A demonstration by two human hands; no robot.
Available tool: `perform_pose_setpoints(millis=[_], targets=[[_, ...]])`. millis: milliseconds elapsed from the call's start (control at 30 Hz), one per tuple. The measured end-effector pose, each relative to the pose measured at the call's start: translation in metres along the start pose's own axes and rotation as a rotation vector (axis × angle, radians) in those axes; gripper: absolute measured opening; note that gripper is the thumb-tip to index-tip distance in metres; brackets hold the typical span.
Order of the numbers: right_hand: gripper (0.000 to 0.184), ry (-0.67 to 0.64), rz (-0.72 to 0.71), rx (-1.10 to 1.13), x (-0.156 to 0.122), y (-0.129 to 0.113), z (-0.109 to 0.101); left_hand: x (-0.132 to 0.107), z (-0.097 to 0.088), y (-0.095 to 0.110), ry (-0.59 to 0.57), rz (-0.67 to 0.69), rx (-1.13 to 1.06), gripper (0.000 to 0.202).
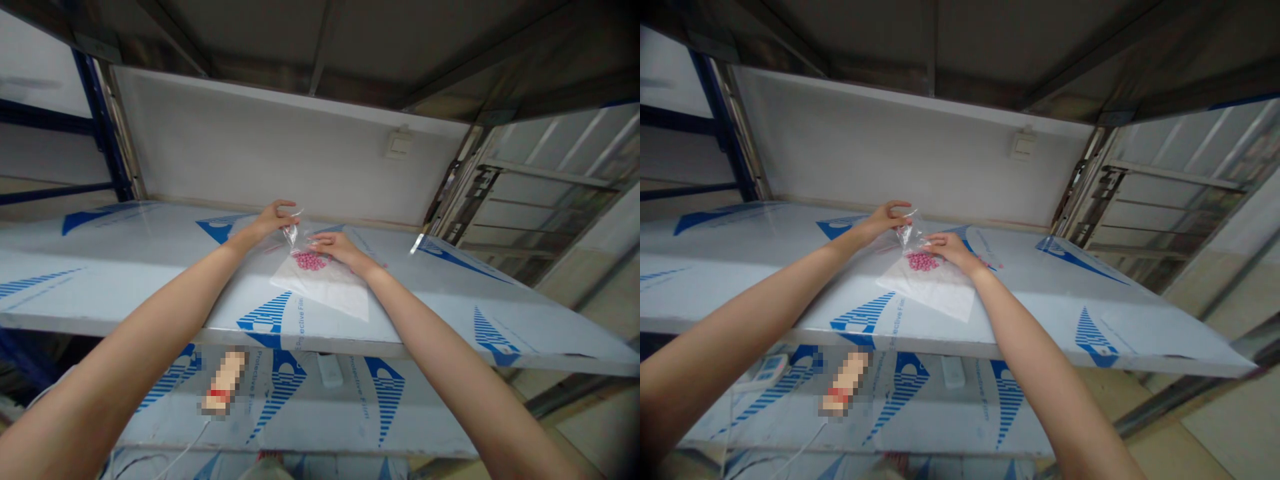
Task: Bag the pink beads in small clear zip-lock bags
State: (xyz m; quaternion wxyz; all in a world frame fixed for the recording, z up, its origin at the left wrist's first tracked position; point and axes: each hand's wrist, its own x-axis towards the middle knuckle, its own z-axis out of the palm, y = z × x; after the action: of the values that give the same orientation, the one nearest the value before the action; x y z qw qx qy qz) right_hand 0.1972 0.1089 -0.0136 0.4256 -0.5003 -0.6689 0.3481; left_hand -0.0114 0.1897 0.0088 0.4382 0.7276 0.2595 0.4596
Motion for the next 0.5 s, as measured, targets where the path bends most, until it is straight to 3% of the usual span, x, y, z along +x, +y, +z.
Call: perform_pose_setpoints(millis=[200,500], targets=[[0.016,-0.073,-0.041,-0.074,0.001,0.006,-0.005,-0.002,0.006,0.008,-0.123,0.032,0.005,0.045],[0.014,-0.092,-0.072,-0.146,0.000,0.004,-0.008,-0.011,0.016,0.017,-0.201,0.071,0.057,0.028]])
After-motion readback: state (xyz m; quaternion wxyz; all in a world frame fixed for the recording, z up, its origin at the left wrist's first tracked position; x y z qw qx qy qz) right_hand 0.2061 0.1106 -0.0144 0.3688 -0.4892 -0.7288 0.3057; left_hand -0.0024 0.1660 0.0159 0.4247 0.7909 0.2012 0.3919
